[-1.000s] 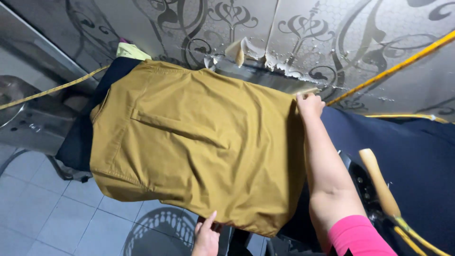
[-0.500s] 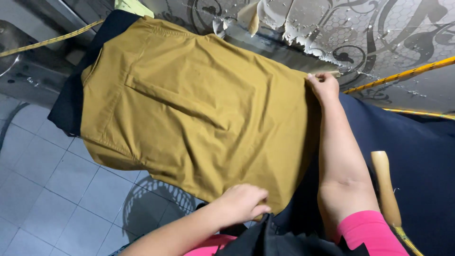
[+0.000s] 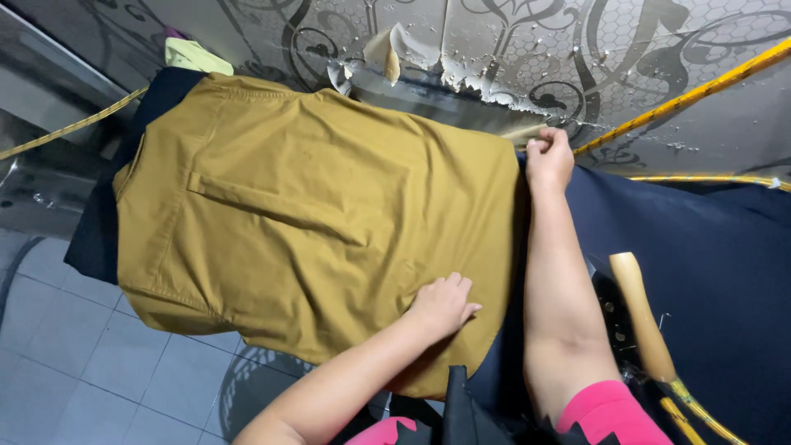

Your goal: The person irons a mustard-colored shirt on a dark blue ironing board, using a steam iron and a white paper template to guide the folds. The person smooths the fabric, irons the sleeves and body, and folds the shirt neatly on the board.

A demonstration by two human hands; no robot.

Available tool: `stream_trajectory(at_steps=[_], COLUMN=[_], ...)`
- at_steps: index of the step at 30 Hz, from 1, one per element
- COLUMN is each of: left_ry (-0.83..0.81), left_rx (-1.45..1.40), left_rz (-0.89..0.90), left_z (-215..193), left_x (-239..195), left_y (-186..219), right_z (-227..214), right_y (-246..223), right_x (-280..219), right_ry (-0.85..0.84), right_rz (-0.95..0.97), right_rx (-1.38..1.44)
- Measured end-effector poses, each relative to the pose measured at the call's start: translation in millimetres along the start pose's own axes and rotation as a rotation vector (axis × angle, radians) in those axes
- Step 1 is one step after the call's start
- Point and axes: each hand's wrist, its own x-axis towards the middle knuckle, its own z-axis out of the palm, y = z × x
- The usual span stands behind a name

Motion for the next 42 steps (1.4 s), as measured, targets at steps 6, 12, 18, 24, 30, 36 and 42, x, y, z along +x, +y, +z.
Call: stream_trajectory(at_steps=[6, 12, 18, 24, 30, 36, 42], left_ry=[0.129, -0.068, 0.343, 0.610, 0.537, 0.523, 0.510], left_rx=[-0.103, -0.143, -0.577, -0.665, -0.736, -0.769, -0.788], left_rz=[-0.047, -0.197, -0.289, -0.213, -0.281, -0.227, -0.155], left_z=[26, -30, -12, -36, -32, -11, -17], left_x=[5, 6, 23, 11, 6, 8, 6], left_y=[14, 49, -4, -47, -34, -40, -30], right_z=[-88, -72, -102, -108, -74, -95, -89], right_y=[3, 46, 36, 61, 41, 47, 28], right_x=[-191, -237, -238, -261, -308, -295, -277], right_ry=[-0.365, -0.428, -0.368, -0.354, -0.472, -0.575, -0.326], right_rz=[0.092, 0.097, 0.149, 0.029, -0.021, -0.066, 0.205], right_rx=[-0.378, -0.218, 0.663, -0.182, -0.310, 0.039, -0.102])
